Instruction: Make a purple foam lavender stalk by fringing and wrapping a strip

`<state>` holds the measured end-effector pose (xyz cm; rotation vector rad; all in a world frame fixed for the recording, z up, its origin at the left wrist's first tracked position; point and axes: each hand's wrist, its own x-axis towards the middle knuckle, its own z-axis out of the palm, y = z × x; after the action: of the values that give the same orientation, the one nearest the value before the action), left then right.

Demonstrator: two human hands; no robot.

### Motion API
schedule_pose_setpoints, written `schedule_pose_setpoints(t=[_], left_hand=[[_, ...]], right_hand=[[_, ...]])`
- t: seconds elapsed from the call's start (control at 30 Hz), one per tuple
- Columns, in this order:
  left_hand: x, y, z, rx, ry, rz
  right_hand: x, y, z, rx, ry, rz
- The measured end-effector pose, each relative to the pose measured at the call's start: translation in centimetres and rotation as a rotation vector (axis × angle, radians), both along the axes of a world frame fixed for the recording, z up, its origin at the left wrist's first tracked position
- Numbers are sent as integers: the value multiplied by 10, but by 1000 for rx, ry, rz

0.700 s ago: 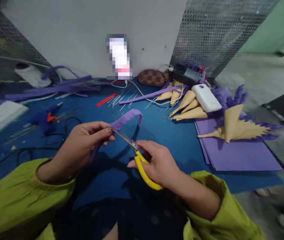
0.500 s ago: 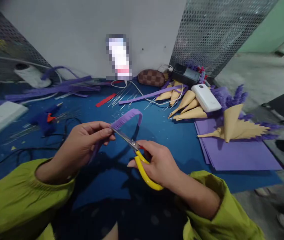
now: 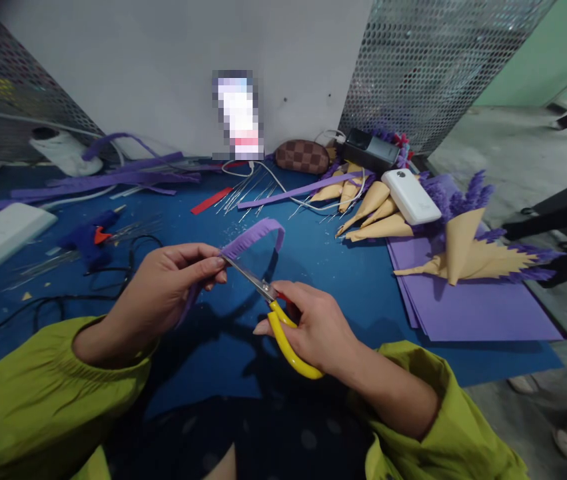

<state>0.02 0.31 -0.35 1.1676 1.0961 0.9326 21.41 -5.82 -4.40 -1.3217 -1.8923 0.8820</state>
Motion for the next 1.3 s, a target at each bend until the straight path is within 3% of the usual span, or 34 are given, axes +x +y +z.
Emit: schedule_pose_setpoints(t=[0.5, 0.83, 1.3], left_hand=[[0, -1, -2, -24, -18, -29], [3, 0, 6, -78, -39, -42], [2, -1, 5, -23, 2, 27]], right_hand=[[-1, 0, 3, -83, 61, 8], [-1, 0, 5, -352, 348, 69], [0, 0, 6, -71, 15, -12]])
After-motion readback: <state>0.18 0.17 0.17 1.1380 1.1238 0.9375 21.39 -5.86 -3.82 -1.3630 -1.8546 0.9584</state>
